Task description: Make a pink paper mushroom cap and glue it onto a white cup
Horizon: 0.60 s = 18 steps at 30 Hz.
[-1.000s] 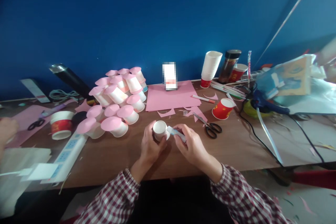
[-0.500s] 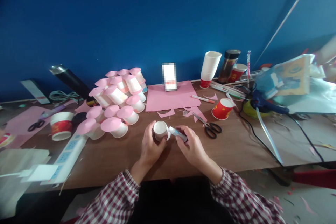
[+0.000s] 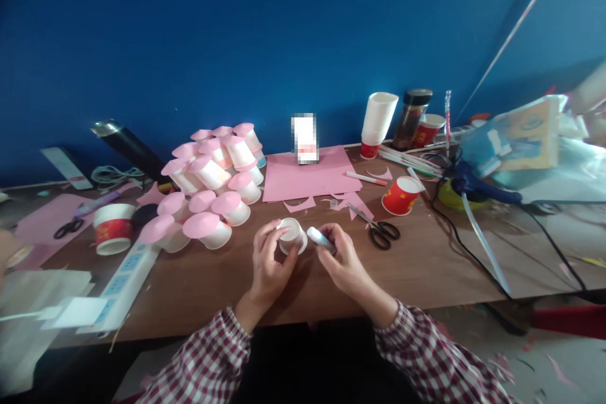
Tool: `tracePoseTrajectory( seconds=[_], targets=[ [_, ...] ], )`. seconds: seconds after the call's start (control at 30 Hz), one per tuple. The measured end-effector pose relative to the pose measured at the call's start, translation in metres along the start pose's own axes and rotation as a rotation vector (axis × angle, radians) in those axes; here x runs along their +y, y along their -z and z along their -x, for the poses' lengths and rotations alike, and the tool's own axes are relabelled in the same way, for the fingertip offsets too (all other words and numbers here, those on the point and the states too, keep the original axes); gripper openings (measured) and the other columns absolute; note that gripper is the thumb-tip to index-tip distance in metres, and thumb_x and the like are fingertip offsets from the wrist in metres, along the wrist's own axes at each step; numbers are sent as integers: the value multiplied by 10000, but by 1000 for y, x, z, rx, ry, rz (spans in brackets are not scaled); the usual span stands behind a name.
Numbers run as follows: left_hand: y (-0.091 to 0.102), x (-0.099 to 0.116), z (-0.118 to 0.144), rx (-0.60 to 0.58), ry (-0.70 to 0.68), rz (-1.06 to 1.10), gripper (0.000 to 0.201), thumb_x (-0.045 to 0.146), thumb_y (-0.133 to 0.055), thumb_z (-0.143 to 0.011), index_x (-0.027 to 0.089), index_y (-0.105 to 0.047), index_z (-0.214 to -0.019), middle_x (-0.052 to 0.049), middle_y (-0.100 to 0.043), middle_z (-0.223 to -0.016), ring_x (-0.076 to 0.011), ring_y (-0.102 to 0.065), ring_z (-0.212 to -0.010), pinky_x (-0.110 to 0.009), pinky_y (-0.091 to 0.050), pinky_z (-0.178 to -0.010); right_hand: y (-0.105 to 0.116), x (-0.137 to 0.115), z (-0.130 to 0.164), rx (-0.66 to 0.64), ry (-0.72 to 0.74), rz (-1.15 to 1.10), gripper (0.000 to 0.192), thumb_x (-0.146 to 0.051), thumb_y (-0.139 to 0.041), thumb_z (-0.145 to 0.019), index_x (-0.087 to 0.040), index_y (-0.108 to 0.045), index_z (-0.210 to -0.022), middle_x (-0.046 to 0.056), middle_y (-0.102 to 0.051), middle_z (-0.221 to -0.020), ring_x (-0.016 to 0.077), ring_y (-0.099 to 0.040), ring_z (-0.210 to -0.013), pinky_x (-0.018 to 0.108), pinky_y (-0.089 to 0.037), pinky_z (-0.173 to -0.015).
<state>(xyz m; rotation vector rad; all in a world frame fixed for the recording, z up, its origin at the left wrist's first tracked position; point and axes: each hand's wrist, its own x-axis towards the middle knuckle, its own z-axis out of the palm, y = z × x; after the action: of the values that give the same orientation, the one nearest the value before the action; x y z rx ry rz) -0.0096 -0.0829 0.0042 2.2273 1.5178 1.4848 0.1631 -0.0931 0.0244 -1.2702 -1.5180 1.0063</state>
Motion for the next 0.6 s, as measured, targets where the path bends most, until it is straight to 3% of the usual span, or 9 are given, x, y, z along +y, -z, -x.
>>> tracePoseTrajectory(
  seconds=[0.17, 0.23, 0.4, 0.6],
  targets=[
    [-3, 0, 0, 39, 50, 0, 524, 280, -646, -760, 153, -439, -1225, -153, -516, -1197, -257, -475, -1156, -448, -433, -961, -1, -3, -1, -154, -104, -309, 214, -380, -526, -853, -222, -494, -995, 0, -543, -777, 122, -515, -644, 224, -448, -547],
    [-4, -2, 0, 55, 58, 7, 579, 296, -647, -760, 143, -401, -1260, -167, -501, -1223, -264, -460, -1181, -455, -425, -971, 0, -3, -2, -186, -111, -317, 235, -398, -516, -862, -215, -499, -1008, -5, -542, -746, 116, -511, -613, 217, -436, -522],
    [-8, -10, 4, 4, 144, 57, 601, 265, -618, -778, 148, -350, -1303, -168, -496, -1252, -263, -476, -1182, -450, -423, -976, 2, -4, -2, -30, -13, 36, 221, -349, -528, -859, -202, -534, -1025, 48, -623, -894, 159, -577, -769, 265, -473, -673],
    [-12, -13, 8, -23, 205, 36, 621, 287, -639, -760, 158, -359, -1299, -148, -522, -1203, -254, -502, -1131, -433, -436, -954, -2, -11, -1, 24, 77, 275, 148, -308, -509, -868, -199, -509, -968, 54, -639, -878, 177, -600, -779, 272, -471, -683]
  ],
)
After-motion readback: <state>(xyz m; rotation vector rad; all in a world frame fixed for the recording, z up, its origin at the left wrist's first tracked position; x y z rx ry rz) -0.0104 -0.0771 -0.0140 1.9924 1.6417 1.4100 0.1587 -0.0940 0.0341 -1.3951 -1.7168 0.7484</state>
